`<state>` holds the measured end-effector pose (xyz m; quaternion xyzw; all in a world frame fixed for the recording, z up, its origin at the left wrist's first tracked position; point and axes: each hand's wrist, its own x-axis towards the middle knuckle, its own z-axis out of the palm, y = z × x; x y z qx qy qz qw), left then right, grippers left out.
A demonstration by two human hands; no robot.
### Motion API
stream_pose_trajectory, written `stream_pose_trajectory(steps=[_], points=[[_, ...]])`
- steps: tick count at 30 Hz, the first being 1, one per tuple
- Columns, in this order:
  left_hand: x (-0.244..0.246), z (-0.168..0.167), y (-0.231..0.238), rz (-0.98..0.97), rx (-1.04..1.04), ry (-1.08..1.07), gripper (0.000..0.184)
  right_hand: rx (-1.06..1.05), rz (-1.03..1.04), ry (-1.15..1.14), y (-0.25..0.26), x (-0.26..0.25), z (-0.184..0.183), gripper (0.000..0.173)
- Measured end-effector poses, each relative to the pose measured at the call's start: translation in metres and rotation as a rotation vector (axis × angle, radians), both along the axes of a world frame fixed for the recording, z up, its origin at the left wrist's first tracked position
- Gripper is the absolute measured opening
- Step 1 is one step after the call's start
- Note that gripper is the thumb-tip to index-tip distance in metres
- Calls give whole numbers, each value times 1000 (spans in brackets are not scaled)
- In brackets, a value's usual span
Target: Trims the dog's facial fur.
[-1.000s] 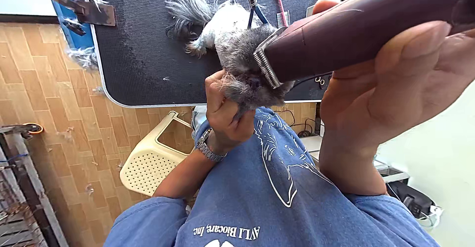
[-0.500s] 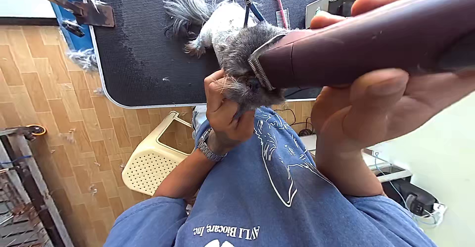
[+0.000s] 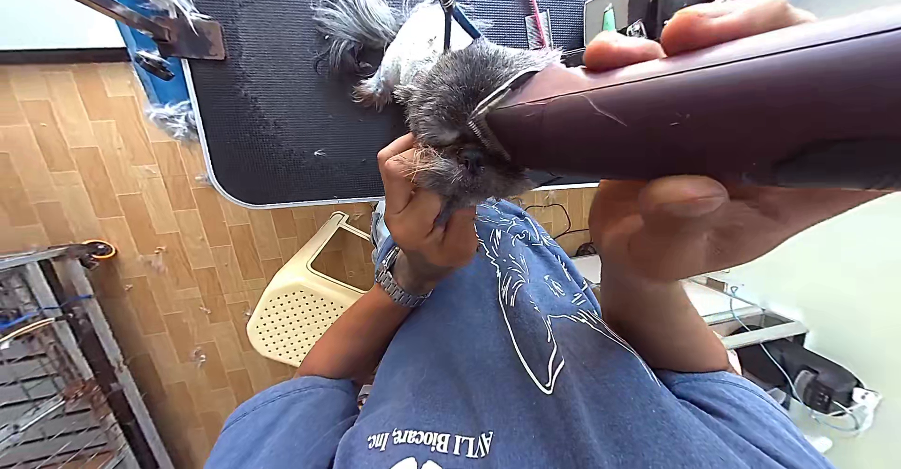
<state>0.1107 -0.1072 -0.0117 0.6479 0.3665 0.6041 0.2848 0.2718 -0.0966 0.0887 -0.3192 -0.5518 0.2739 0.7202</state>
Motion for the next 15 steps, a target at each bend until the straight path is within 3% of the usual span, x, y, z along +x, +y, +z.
stream_pose_trajectory(steps=[6,12,15], points=[[-2,2,-2,13,-17,38,16,-1,-23,85,0,11,0,53],[-2,1,-3,23,-8,51,14,5,10,2,-5,10,-9,41],[-3,0,-4,28,-16,49,16,6,3,70,0,2,-11,45]])
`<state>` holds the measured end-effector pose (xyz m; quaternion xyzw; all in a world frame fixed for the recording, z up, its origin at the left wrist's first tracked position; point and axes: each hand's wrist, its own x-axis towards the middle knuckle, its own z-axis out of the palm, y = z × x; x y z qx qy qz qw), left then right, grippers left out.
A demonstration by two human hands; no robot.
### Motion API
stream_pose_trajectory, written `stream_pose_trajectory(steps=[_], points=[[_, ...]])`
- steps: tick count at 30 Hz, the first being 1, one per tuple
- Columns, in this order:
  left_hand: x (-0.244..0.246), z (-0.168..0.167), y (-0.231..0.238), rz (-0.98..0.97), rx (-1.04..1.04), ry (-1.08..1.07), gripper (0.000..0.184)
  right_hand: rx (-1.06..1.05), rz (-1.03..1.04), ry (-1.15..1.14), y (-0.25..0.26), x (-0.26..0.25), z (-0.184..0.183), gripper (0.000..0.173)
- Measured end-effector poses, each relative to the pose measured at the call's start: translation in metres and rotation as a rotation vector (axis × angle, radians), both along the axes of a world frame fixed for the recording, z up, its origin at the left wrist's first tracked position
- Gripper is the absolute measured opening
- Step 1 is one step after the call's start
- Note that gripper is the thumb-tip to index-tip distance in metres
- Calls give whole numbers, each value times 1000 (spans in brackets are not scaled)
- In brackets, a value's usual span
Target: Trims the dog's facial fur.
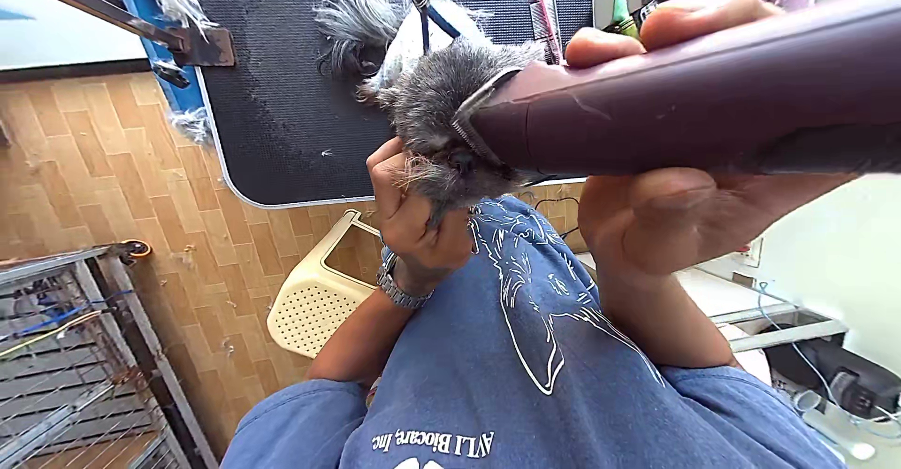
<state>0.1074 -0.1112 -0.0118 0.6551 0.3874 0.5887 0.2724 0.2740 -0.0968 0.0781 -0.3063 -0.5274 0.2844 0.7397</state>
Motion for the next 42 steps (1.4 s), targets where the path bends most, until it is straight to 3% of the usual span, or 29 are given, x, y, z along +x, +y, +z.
stream_pose_trajectory(steps=[6,13,16,18,23,28,30,34,38,42], points=[[-2,2,-2,45,-10,24,17,-64,-28,203,0,13,5,55],[-2,8,8,64,-19,46,17,-217,-126,428,-19,37,-1,31],[-2,10,8,59,-59,44,17,-248,-138,377,-30,41,-7,57],[-1,12,8,62,-68,50,17,-265,-99,297,-41,37,-11,66],[3,11,3,55,-87,53,13,-243,-99,365,-34,44,-19,65],[2,6,-3,37,-110,70,15,-503,-8,534,-42,67,-19,51],[1,5,-8,-7,-133,56,15,-583,58,591,-52,66,-18,60],[1,2,-11,-21,-143,37,16,-511,-20,496,-71,59,-33,68],[2,6,-8,23,-124,68,11,-384,-240,171,-71,56,-40,66],[6,11,-5,16,-132,52,11,-255,-234,-11,-64,47,-34,64]])
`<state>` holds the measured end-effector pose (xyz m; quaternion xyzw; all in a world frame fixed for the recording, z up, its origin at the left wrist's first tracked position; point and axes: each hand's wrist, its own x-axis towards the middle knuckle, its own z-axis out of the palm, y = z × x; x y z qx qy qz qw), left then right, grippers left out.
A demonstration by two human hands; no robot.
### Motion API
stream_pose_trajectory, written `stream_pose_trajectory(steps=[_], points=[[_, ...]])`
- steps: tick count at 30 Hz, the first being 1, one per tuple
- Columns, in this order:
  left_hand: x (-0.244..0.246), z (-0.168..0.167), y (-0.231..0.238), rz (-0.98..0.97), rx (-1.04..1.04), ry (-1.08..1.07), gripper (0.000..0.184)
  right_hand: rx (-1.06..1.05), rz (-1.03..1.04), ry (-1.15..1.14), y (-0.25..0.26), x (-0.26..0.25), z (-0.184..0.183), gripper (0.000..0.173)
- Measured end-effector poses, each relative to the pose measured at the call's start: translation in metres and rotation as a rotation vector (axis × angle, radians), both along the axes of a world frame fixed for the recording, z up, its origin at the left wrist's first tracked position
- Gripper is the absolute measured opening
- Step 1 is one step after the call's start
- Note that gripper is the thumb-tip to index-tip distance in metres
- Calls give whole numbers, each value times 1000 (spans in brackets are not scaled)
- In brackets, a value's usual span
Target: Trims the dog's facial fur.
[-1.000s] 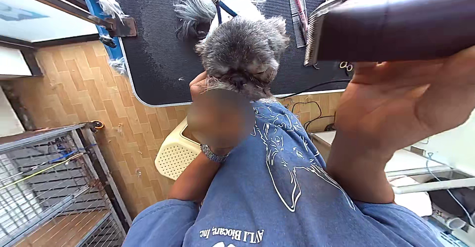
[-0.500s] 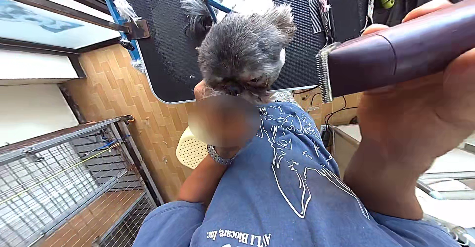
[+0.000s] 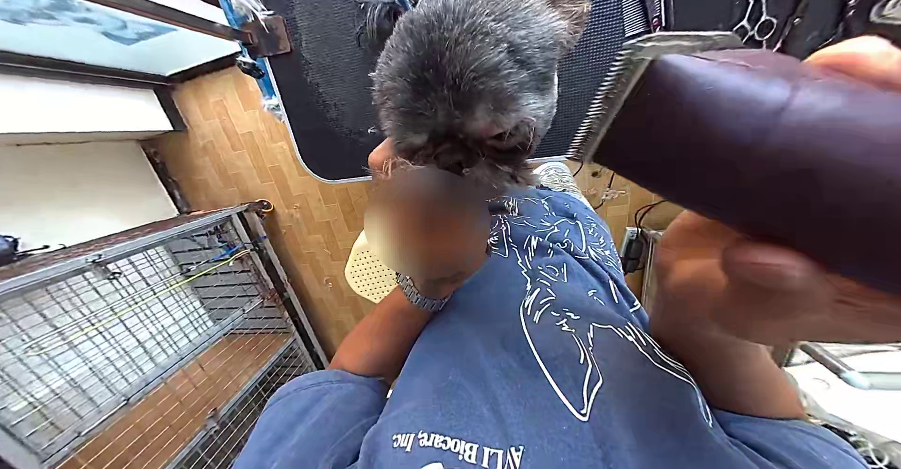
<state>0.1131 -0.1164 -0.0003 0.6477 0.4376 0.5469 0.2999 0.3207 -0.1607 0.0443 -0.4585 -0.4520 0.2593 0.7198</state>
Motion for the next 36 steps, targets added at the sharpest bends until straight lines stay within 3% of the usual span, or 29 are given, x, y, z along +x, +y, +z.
stream_pose_trajectory(steps=[4,19,25,29,33,36], points=[[4,3,-2,7,-17,-23,10,114,40,-65,5,-7,-11,60],[9,5,-1,13,22,-10,16,33,206,-71,1,-6,-13,52],[9,3,-1,-19,15,-38,13,124,82,-51,14,-10,6,55],[8,2,-2,-22,-1,-43,12,25,67,-177,6,-15,9,45],[9,2,-3,-9,6,-58,12,122,50,-49,11,-18,7,43],[9,3,-3,-4,16,-41,13,74,91,-9,18,-29,18,40]])
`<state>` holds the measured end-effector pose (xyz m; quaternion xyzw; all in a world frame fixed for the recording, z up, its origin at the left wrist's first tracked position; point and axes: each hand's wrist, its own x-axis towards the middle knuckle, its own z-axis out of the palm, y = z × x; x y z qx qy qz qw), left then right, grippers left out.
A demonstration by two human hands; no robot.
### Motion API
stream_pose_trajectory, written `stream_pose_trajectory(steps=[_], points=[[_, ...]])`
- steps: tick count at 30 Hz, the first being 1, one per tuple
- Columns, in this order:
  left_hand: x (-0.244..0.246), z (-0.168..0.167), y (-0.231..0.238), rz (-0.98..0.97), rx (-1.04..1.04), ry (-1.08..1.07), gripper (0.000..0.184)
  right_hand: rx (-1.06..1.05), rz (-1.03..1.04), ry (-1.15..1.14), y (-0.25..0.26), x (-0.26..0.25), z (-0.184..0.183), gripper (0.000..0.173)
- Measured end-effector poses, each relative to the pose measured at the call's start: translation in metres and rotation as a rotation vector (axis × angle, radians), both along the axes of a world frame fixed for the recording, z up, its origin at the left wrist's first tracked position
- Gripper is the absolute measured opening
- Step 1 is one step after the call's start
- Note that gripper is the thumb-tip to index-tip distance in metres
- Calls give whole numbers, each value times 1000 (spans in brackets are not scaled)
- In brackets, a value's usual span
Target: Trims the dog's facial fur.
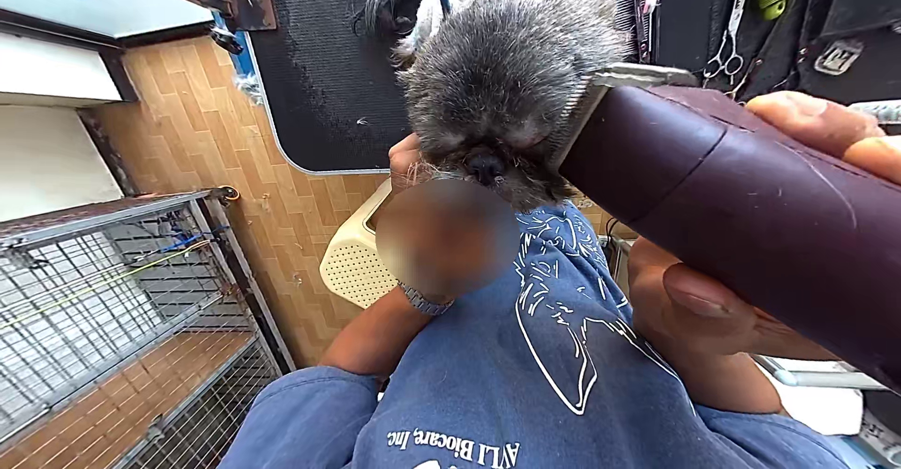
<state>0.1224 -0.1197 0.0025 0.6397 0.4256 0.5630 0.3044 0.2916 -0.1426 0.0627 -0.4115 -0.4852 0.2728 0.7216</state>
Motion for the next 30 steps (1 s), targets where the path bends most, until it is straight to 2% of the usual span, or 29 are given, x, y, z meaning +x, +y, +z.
stream_pose_trajectory(steps=[4,8,11,16,22,25,28,30], points=[[0,3,0,-3,9,46,15,32,7,57,3,5,1,47],[-1,-1,0,-18,19,23,15,-18,15,-110,-9,16,-2,50],[0,-1,-1,-12,25,22,14,-55,26,-149,-18,16,-6,48],[0,0,-2,-24,30,36,12,28,28,13,-11,8,-4,46],[0,3,-3,-30,35,54,10,32,-4,10,-2,3,8,47],[-1,-1,-4,-37,36,25,11,-50,82,-156,-24,18,-2,49],[-2,-2,-4,-44,32,18,13,-67,33,-189,-33,21,-8,47],[0,-1,-5,-31,30,20,13,-16,-29,-110,-29,20,-9,48]])
